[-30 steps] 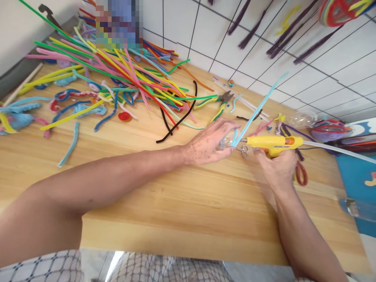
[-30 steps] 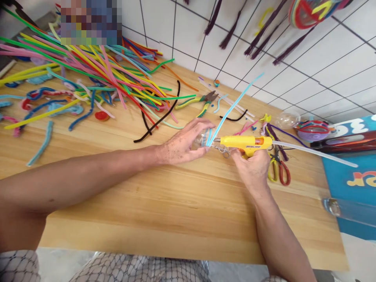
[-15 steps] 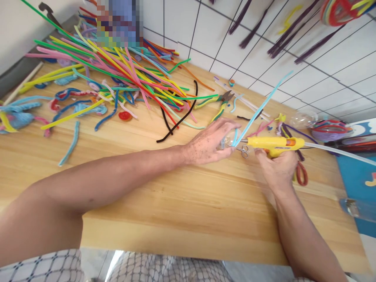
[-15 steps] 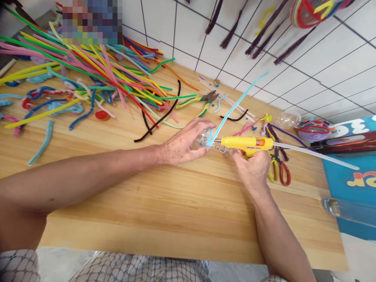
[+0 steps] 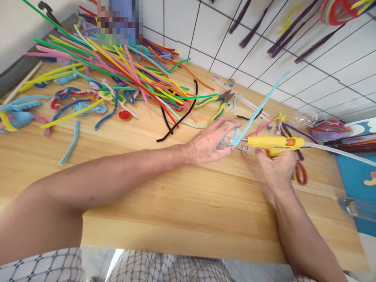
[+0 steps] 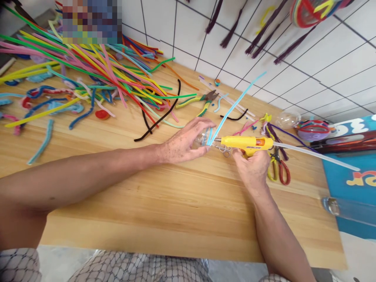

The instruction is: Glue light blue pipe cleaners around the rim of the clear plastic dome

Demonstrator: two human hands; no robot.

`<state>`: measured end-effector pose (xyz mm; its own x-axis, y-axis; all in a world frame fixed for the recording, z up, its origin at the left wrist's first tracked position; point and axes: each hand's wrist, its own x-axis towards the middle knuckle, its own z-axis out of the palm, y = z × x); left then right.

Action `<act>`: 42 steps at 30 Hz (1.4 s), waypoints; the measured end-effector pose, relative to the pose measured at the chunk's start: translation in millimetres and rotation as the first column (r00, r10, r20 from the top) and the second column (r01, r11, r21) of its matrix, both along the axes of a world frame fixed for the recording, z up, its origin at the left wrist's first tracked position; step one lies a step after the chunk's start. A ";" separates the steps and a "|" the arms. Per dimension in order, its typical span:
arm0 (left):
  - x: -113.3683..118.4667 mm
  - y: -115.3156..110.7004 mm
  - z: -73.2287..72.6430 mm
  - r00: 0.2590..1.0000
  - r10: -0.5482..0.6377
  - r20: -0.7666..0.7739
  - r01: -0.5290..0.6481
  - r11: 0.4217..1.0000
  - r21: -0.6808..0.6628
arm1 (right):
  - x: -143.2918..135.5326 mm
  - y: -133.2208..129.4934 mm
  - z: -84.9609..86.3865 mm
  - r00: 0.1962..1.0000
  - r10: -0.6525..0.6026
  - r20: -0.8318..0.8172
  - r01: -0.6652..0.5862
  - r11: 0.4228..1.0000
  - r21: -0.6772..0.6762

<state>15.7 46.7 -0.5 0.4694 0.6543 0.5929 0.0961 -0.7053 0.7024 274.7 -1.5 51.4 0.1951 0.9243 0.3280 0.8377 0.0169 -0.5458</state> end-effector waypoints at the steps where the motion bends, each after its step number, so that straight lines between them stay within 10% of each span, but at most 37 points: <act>1: 0.1 0.0 0.2 1.000 0.000 0.000 0.000 1.000 -0.006 | -0.6 0.0 0.5 1.000 0.003 -0.003 -0.003 1.000 0.001; 42: 0.4 0.0 -1.8 1.000 0.012 -0.020 -0.011 1.000 0.022 | 11.0 0.0 -12.9 1.000 0.026 0.012 -0.026 0.998 0.061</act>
